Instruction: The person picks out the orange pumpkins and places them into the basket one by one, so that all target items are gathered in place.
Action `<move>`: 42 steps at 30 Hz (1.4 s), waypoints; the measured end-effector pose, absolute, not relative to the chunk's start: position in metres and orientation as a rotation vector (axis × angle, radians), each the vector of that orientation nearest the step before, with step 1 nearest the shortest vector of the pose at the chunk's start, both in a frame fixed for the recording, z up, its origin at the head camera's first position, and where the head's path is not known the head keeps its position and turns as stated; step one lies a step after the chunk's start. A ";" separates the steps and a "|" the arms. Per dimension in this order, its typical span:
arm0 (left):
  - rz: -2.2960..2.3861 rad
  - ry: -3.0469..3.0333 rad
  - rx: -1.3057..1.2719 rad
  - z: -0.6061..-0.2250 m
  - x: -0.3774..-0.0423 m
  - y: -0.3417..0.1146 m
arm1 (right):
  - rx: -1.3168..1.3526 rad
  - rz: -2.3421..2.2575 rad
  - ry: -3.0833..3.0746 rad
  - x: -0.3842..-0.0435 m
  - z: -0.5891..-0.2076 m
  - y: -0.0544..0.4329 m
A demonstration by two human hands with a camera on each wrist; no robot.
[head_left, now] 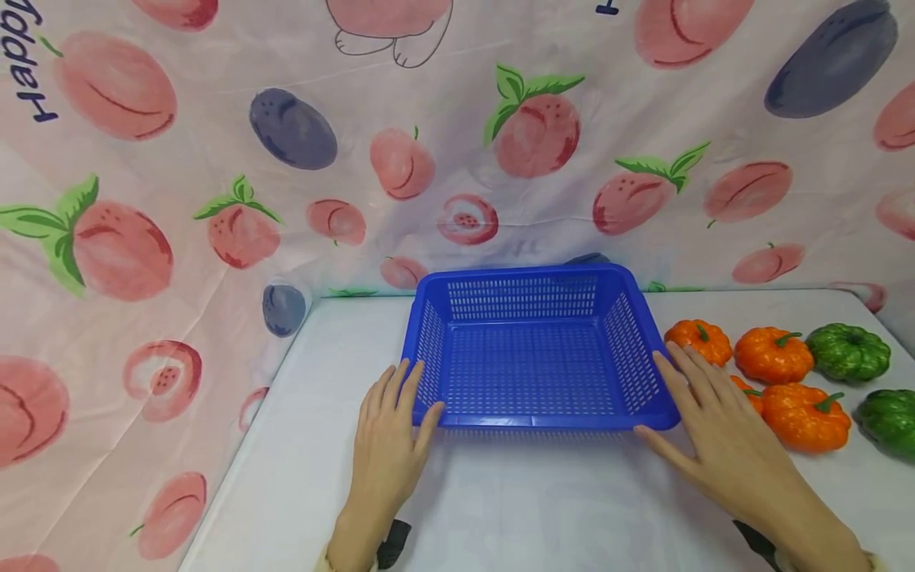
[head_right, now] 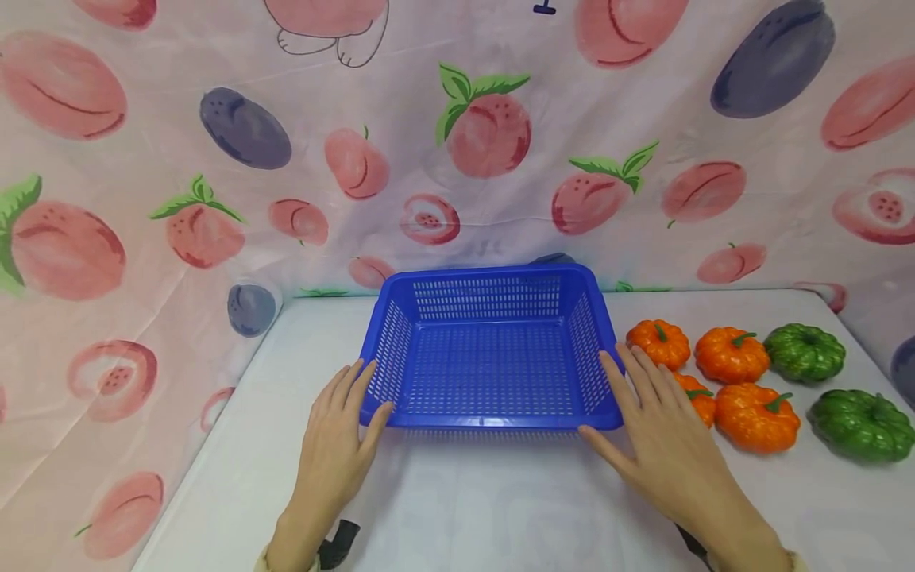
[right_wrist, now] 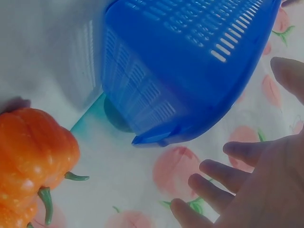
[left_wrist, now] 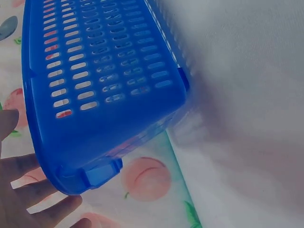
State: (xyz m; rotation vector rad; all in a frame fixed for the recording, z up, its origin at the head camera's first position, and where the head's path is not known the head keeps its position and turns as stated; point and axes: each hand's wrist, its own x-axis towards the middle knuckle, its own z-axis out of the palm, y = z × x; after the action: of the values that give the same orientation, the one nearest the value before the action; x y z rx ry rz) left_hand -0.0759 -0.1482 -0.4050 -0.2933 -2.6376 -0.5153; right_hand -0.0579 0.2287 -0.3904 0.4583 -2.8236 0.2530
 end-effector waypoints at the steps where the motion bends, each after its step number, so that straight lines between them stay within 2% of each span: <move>1: -0.527 -2.633 -0.289 -0.405 -0.076 -0.149 | 0.463 0.256 -2.822 -0.058 -0.391 0.230; 42: -0.890 -2.594 -0.095 -0.407 -0.089 -0.160 | 0.371 0.268 -2.923 -0.061 -0.407 0.271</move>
State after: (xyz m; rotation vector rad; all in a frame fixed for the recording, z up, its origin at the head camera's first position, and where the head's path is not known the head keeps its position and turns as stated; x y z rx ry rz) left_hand -0.0888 -0.1604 -0.4074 -0.0945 -2.5943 -0.8897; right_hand -0.0605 0.2710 -0.4073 0.3707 -2.9227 0.2685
